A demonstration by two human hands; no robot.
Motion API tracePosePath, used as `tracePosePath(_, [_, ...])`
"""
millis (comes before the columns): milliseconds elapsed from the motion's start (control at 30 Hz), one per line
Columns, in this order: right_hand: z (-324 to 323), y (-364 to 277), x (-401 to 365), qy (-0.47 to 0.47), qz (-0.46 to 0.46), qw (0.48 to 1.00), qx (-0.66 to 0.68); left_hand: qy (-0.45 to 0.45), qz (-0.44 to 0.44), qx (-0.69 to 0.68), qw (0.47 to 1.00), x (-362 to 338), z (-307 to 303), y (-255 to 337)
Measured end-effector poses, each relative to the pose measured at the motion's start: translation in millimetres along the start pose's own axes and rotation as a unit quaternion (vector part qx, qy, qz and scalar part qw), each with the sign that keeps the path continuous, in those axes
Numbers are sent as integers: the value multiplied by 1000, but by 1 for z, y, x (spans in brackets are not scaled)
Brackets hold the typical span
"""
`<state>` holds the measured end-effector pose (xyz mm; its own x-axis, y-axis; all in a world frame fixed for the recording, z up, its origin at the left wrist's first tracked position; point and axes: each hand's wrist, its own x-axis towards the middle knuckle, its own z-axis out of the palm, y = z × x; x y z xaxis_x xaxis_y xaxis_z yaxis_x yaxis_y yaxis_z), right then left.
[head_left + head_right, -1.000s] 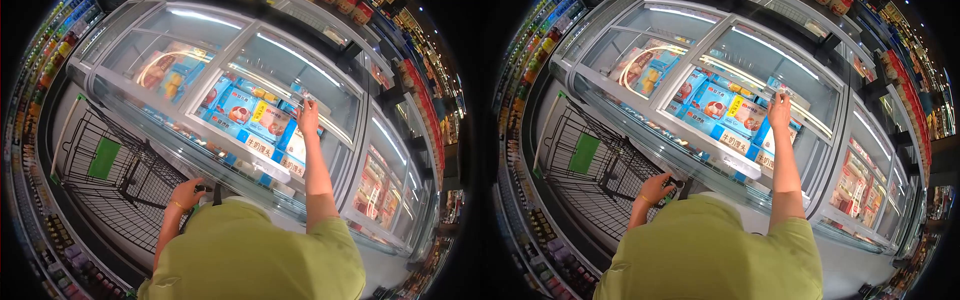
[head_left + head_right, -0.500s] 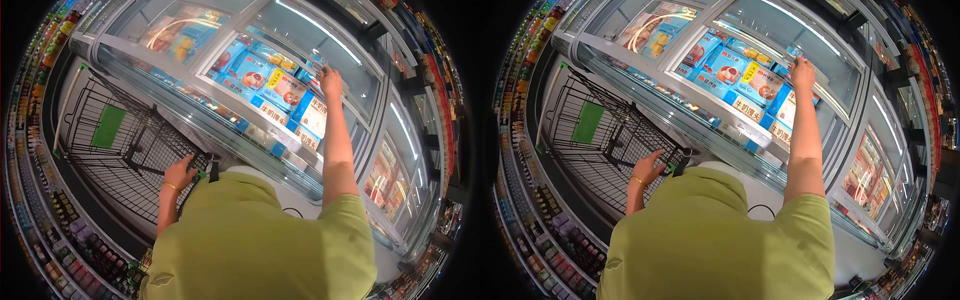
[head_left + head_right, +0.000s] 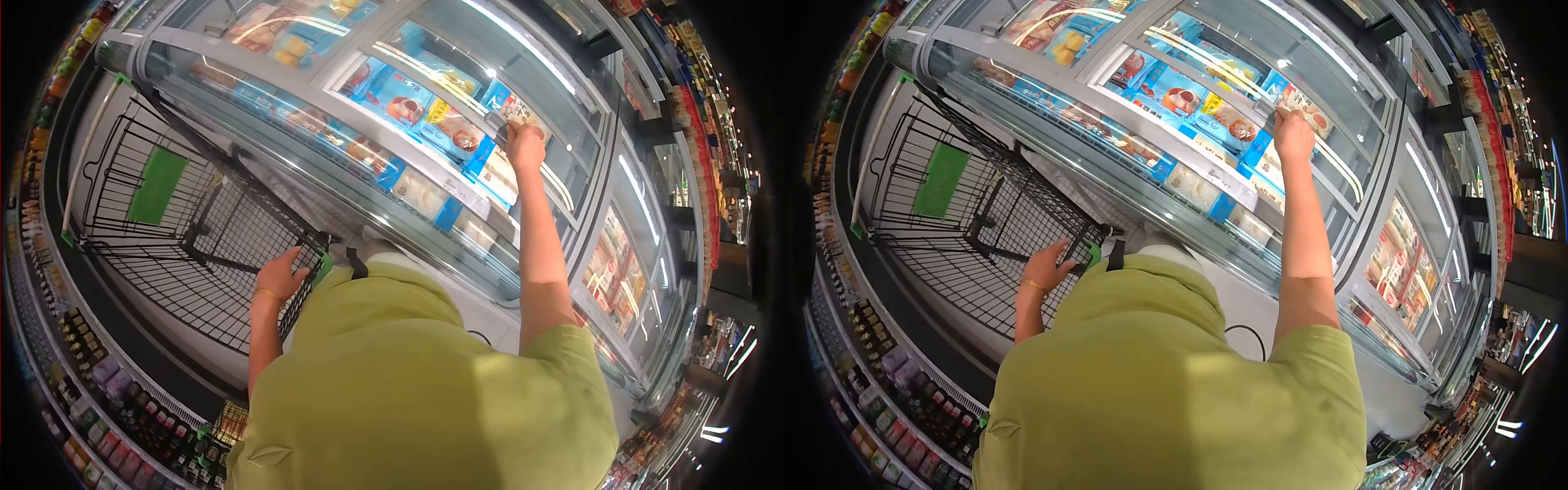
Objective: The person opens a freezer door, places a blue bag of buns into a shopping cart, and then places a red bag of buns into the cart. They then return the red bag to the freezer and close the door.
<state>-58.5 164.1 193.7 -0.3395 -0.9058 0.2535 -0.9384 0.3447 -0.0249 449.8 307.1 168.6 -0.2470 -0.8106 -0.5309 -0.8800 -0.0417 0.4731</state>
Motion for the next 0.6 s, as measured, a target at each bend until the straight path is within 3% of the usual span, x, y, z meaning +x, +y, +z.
tracePosePath(167, [-18, -18, -31, -45, 22, 998, 29, 9, -5, 26, 1000, 1, 7, -7])
tracePosePath(467, [-34, -41, -74, -41, 4, 999, 28, 15, 13, 9, 1000, -1, 40, -44])
tracePosePath(600, [-45, -50, -83, -58, -16, 998, 10, -30, -1, -35, 999, -5, 39, -57])
